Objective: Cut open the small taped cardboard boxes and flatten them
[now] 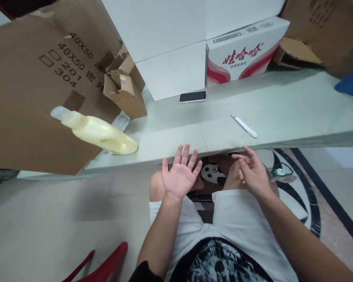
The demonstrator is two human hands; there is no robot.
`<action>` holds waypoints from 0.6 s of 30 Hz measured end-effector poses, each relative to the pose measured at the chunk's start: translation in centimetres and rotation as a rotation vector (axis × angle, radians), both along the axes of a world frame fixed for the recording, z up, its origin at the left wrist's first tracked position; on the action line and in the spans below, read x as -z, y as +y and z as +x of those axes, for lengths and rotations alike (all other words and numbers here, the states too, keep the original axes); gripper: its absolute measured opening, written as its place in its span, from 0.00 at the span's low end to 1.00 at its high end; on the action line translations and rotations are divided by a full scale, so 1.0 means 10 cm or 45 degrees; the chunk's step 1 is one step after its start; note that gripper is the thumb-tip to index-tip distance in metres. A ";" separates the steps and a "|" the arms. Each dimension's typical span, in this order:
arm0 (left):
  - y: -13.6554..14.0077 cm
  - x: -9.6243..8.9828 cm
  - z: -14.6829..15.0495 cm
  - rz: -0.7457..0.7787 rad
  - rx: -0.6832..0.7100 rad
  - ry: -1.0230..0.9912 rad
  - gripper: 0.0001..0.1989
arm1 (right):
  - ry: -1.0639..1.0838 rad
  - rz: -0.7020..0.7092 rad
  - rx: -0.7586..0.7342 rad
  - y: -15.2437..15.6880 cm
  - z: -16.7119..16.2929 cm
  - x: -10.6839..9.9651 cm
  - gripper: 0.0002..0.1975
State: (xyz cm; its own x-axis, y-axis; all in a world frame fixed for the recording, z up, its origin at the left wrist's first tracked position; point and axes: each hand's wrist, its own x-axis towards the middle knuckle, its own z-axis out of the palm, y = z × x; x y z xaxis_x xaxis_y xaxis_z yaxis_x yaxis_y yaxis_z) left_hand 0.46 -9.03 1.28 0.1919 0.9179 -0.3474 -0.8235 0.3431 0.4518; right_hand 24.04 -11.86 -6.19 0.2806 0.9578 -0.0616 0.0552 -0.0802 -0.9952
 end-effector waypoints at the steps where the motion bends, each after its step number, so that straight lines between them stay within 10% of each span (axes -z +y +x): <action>1: -0.02 -0.01 -0.01 -0.004 -0.002 -0.002 0.34 | 0.083 -0.052 0.007 -0.01 -0.01 -0.03 0.28; 5: -0.16 -0.05 -0.06 -0.023 0.129 -0.026 0.36 | 0.216 -0.106 -0.025 -0.07 -0.07 -0.21 0.26; 18: -0.73 -0.17 0.31 0.188 0.704 -0.356 0.44 | 0.197 0.622 -0.380 -0.22 -0.53 -1.01 0.11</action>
